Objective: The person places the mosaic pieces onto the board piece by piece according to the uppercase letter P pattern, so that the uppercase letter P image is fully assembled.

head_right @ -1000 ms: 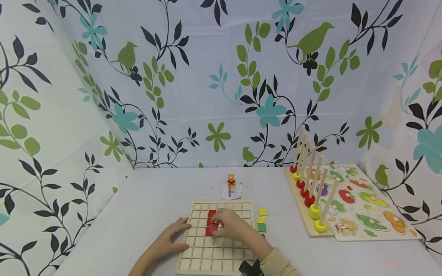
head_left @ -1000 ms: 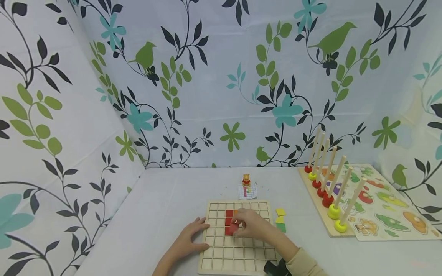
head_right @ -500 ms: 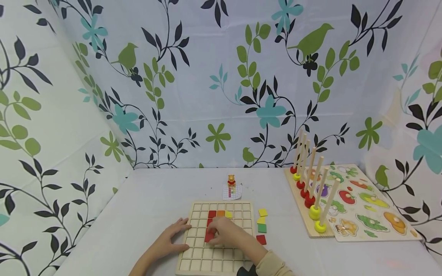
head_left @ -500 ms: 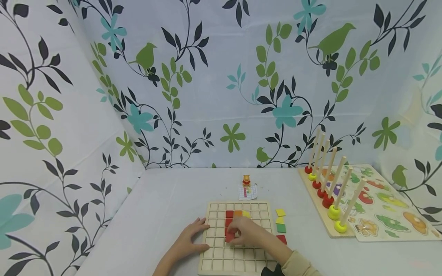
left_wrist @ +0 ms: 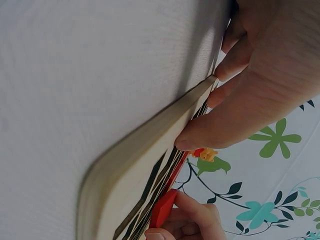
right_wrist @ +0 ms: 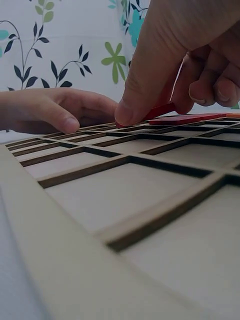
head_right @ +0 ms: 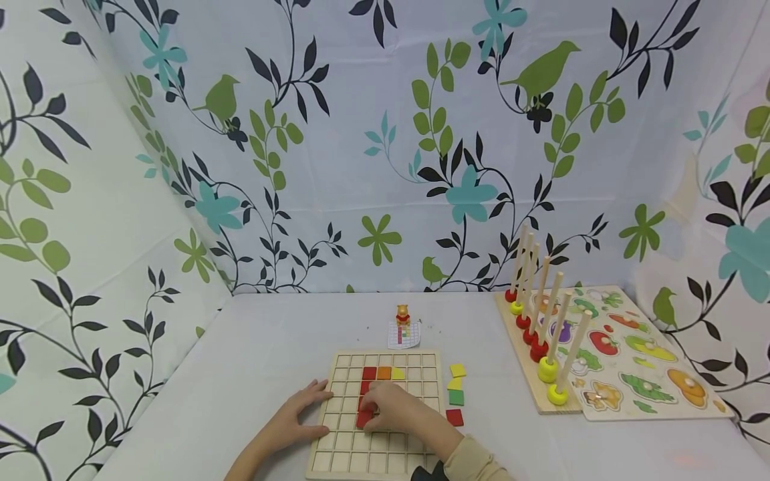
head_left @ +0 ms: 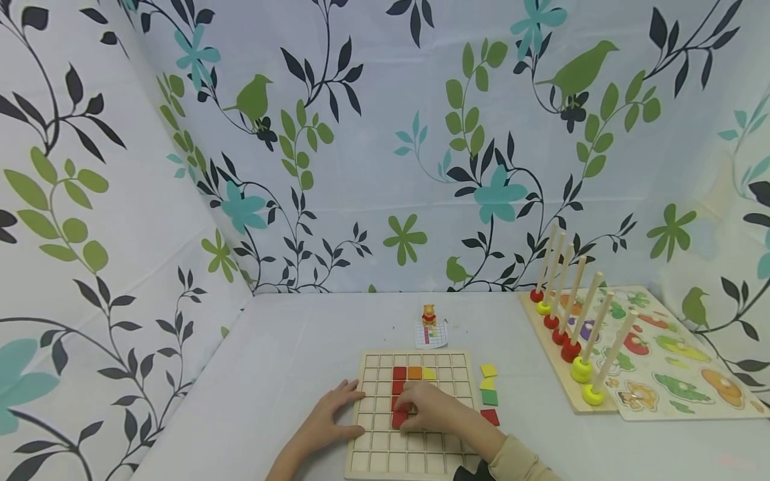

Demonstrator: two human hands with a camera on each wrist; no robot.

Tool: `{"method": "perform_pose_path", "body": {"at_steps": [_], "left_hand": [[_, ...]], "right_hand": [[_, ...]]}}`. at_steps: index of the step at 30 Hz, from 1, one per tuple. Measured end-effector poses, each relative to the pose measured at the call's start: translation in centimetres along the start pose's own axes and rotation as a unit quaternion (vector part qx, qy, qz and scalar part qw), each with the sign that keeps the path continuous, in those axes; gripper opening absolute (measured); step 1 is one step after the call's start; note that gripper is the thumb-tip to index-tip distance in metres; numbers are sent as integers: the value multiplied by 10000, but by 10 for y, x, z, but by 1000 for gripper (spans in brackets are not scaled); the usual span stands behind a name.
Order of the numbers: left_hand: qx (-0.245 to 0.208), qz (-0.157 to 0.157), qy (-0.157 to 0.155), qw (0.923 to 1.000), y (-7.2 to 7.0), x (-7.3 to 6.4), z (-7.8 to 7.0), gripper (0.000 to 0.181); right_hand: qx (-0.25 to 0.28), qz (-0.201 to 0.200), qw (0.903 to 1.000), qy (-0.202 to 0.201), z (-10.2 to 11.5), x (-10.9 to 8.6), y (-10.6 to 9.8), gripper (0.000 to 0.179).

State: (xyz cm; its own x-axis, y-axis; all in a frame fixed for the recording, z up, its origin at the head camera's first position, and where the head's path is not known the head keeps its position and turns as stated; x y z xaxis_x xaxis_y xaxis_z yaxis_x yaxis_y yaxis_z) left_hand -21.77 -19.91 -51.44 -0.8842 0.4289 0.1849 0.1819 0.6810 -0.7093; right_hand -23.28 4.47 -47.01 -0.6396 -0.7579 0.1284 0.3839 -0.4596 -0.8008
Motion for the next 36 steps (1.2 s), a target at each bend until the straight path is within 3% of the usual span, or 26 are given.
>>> {"method": "perform_pose_path", "body": {"at_steps": [16,26,29,36], "left_hand": [[-52,73,-85,9999,1,-1,0,55],[26,11,-52,10000,1,1,1,56],[17,22,-39,10000,0,1,1,56],[23,17,-61,10000,1,1,0,56]], "right_hand": [[-73,-138,9999,40,1,3,5,21],[-84,-194,9987,-457,-2,2,4,22],[-78,-232,9989,-406,-1,1,2,21],[319,-322,9987,212,0,-7,-6,17]]}}
Point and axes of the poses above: each hand's wrist, its own x-axis towards the middle knuckle, its own y-axis out of the palm, z = x × y, the point moved 1 cm from there along x, towards the middle knuckle, and after that the axes turned 3 degrees about x, right-handed, at the moved point
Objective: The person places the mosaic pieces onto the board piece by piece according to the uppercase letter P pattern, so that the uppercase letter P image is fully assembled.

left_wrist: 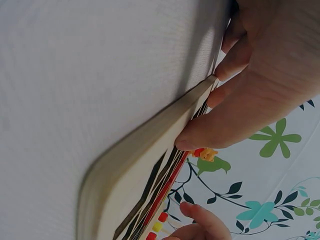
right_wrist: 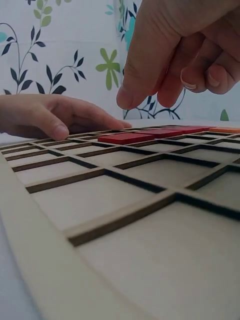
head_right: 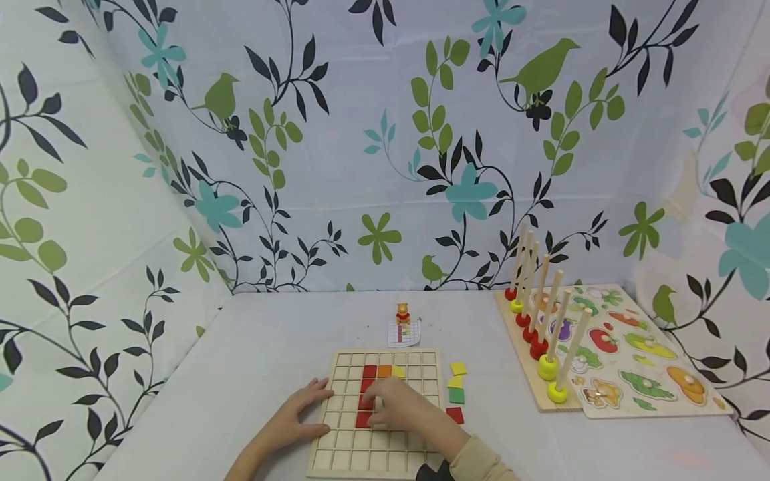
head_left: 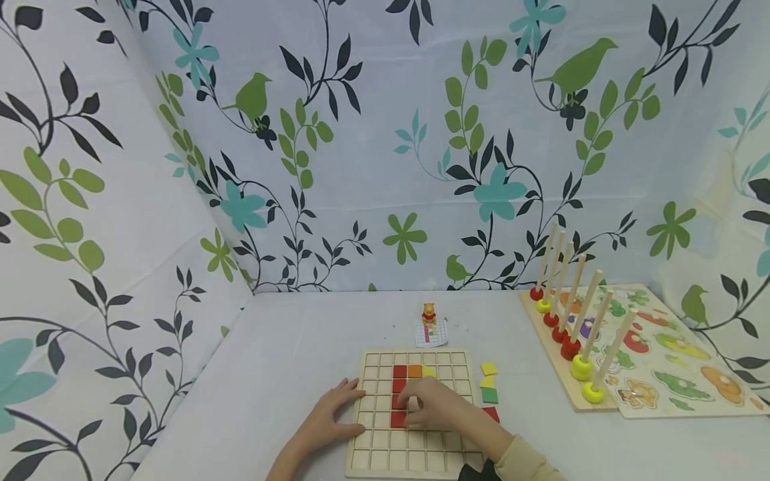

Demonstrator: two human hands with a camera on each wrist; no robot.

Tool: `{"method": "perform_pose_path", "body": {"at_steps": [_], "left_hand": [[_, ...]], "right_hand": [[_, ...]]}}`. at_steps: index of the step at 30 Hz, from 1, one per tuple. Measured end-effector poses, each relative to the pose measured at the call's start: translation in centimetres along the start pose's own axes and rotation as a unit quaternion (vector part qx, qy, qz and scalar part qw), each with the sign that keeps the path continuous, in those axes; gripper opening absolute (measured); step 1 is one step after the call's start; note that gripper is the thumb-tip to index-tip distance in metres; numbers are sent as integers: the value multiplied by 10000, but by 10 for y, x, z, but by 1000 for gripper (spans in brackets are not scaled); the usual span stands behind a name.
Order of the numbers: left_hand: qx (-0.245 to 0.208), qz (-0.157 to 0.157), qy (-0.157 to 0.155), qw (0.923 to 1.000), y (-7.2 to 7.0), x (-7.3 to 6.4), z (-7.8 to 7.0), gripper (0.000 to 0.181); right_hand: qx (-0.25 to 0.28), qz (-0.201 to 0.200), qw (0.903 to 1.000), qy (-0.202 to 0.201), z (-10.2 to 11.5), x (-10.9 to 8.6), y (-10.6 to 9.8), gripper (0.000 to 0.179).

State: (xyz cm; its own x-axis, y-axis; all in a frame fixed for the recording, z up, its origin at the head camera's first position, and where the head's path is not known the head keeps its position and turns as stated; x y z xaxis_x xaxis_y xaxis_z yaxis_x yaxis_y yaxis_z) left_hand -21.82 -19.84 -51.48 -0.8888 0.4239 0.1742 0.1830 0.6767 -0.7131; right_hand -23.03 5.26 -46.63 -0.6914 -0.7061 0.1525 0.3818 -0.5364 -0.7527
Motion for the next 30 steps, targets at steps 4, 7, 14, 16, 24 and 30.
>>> {"method": "perform_pose_path", "body": {"at_steps": [4,7,14,16,24,30], "left_hand": [[-30,16,-60,10000,0,0,0,57],[-27,25,-30,10000,0,-1,1,57],[-39,-35,127,9999,-1,-1,0,57],[-17,-38,136,9999,-2,-1,-1,57],[-7,-84,203,9998,-4,-1,-4,57],[-4,-34,165,9999,-3,0,-3,57]], "right_hand": [[104,-116,9999,48,0,-5,-9,22],[26,-302,9995,-88,-1,-10,-19,25],[-198,-854,9960,-162,-5,-27,-51,27],[-288,-1007,9945,-80,-7,-34,-61,28],[-548,-1419,9881,229,-13,-63,-89,28],[-500,-1421,9882,282,-21,-80,-94,27]]}}
Point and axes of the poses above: each hand's wrist, its own x-axis towards the middle knuckle, its own y-axis out of the palm, z = x × y, the point moved 1 cm from there along x, towards the middle knuckle, and after that the axes turned 3 degrees about x, right-handed, at the moved point
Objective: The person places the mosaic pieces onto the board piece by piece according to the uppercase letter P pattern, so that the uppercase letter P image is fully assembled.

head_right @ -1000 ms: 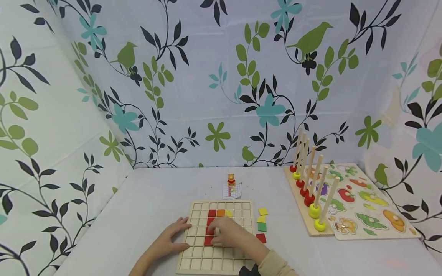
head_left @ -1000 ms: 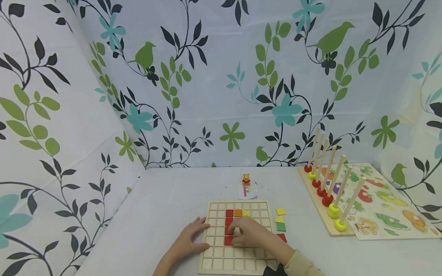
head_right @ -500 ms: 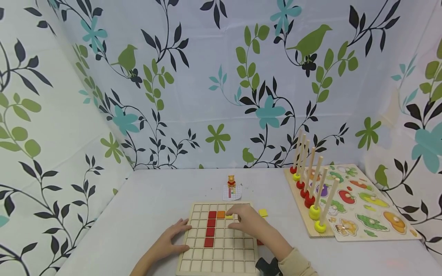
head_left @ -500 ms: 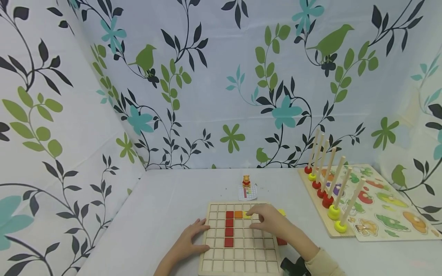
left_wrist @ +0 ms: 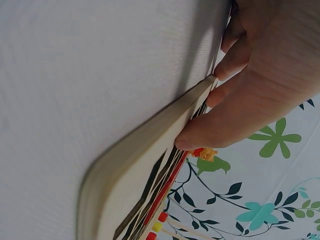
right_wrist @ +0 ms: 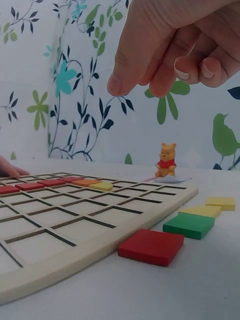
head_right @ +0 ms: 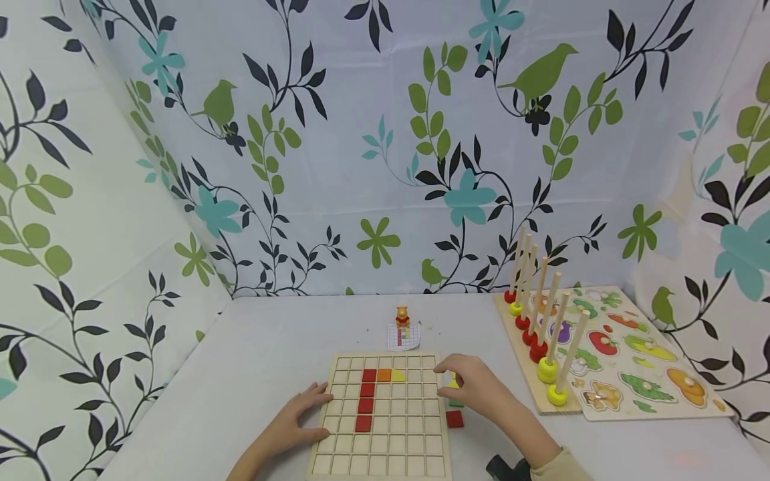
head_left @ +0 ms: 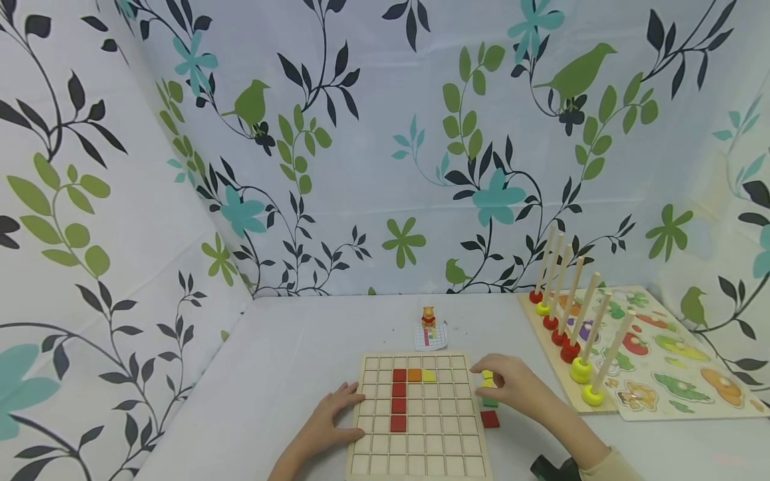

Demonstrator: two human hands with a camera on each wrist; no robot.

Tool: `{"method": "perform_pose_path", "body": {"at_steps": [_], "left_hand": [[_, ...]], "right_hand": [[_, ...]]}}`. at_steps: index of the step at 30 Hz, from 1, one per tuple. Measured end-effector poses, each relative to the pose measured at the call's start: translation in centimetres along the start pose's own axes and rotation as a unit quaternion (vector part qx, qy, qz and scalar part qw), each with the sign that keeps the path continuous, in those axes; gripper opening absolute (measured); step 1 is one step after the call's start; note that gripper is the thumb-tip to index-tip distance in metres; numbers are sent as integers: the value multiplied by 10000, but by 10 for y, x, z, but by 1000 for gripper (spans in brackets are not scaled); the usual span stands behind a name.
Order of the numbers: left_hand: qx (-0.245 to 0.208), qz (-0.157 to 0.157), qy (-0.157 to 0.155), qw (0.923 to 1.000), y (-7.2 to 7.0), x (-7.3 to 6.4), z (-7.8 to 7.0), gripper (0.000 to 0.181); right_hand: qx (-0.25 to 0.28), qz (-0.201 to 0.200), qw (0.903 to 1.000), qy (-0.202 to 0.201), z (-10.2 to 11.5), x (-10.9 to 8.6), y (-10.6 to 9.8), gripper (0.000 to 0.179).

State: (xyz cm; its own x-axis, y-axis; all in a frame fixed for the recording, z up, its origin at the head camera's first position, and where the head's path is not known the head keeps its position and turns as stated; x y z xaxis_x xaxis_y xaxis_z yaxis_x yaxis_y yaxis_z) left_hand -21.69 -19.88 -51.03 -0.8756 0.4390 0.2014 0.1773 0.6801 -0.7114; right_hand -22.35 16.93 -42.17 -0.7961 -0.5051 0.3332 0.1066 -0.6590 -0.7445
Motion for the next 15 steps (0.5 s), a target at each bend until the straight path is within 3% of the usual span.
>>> {"method": "perform_pose_path", "body": {"at_steps": [15], "left_hand": [[24,1,-57,10000,1,0,1,57]], "right_hand": [[416,244,9984,310,-21,-27,9,28]]}}
Point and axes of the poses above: each hand's wrist, its own x-axis towards the middle knuckle, its own y-axis out of the palm, z = x × y, the point moved 1 cm from there along x, towards the middle knuckle, and after that the axes turned 3 degrees about x, right-handed, at the moved point
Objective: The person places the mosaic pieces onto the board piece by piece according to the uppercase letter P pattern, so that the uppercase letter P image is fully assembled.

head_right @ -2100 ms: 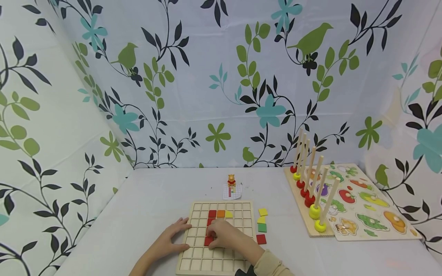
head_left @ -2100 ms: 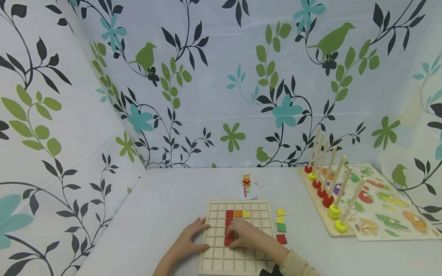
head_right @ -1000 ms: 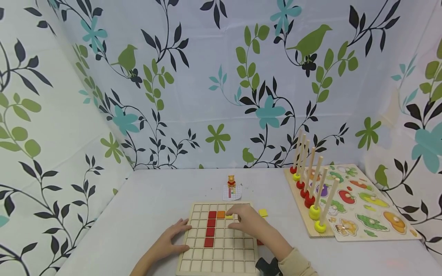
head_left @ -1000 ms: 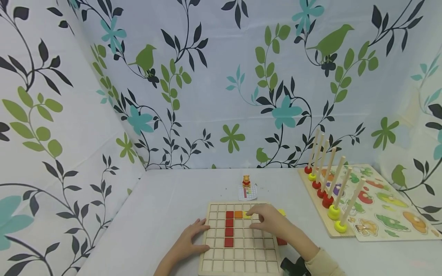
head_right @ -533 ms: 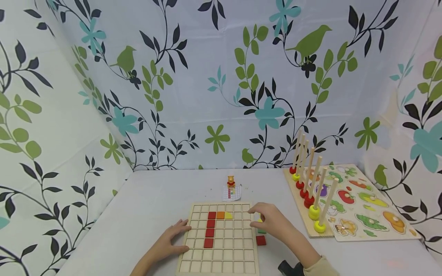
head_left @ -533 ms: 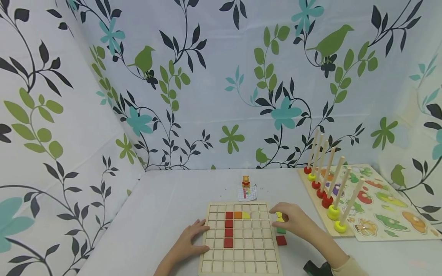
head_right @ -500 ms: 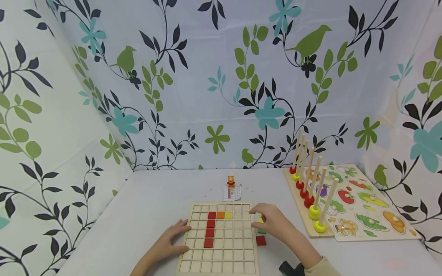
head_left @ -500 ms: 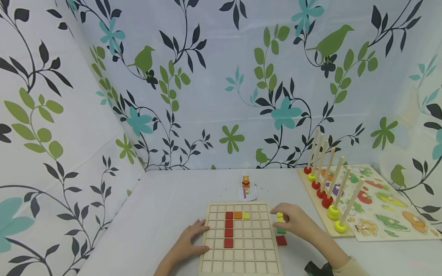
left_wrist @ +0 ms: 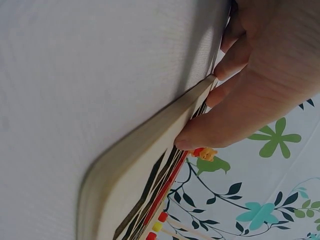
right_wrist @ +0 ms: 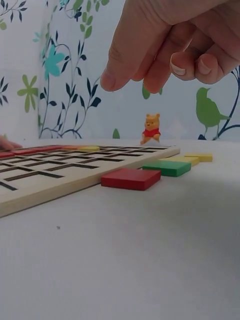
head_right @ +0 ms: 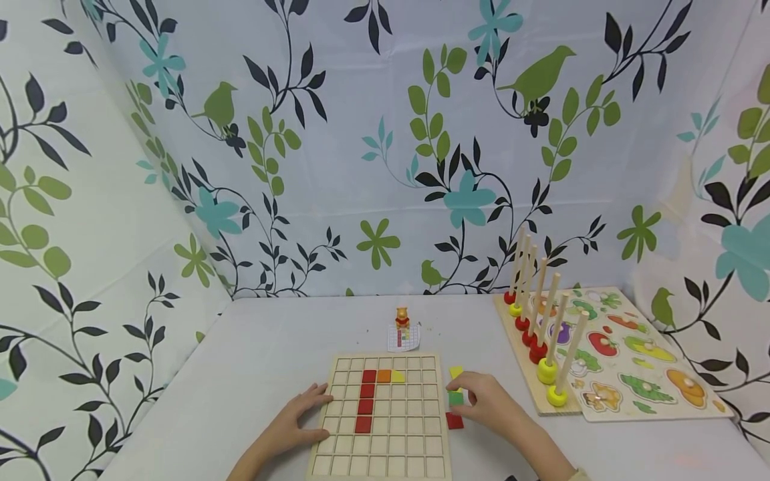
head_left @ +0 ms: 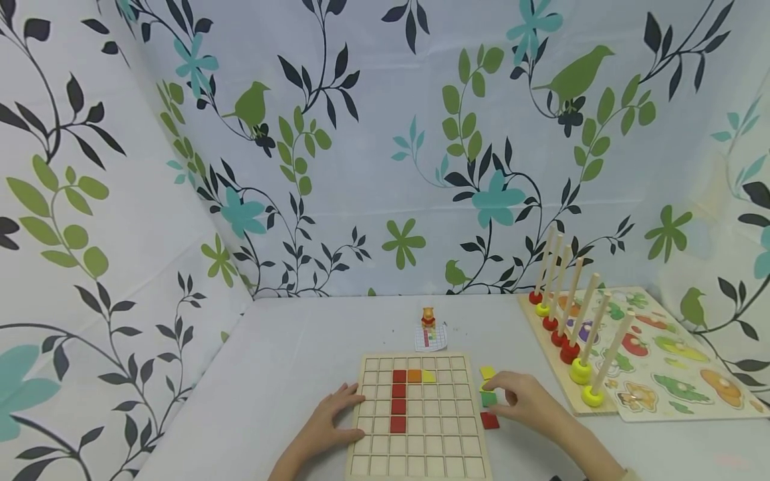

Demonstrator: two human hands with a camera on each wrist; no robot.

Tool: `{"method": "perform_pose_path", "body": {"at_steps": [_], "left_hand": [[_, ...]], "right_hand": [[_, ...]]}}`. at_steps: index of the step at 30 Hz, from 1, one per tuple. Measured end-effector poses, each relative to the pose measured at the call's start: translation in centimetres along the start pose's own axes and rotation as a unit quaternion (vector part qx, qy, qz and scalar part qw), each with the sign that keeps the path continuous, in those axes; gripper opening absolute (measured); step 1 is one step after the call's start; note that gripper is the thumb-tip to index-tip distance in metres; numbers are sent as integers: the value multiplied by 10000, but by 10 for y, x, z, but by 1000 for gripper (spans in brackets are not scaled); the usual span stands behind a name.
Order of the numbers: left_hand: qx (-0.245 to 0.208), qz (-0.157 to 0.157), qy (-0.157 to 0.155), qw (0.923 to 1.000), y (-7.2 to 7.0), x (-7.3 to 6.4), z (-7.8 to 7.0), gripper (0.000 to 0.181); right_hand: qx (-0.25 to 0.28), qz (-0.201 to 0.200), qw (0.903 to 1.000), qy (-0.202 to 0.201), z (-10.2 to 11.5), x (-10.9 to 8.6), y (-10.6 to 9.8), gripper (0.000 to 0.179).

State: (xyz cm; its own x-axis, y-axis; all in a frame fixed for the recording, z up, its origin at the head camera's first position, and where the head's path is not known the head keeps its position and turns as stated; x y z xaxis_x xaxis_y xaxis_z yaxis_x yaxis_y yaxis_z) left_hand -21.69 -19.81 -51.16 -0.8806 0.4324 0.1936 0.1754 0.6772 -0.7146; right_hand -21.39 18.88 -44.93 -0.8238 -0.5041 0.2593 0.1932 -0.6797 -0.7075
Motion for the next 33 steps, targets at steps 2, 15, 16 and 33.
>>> {"method": "perform_pose_path", "body": {"at_steps": [2,15,16,33], "left_hand": [[-25,17,-25,10000,0,0,1,57],[-44,-11,14,10000,0,0,2,57],[-44,-7,17,10000,0,0,3,57],[-2,-51,123,9999,1,0,3,57]], "right_hand": [[63,11,10000,-26,-2,-2,3,27],[299,138,9992,-247,-14,-8,12,27],[301,139,9990,-300,-16,-9,13,26],[199,860,9960,121,-19,-9,19,22]]}}
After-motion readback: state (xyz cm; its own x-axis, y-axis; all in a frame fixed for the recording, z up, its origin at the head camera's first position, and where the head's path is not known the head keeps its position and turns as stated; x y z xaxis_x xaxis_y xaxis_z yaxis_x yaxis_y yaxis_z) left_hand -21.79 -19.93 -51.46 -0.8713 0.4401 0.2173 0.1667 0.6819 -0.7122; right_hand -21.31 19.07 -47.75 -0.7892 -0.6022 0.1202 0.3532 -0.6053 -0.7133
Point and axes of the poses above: each hand's wrist, its own x-axis towards the middle knuckle, its own y-axis out of the palm, z = x × y, the point moved 1 cm from there along x, towards the middle knuckle, and after that the axes turned 3 degrees about x, right-handed, at the moved point
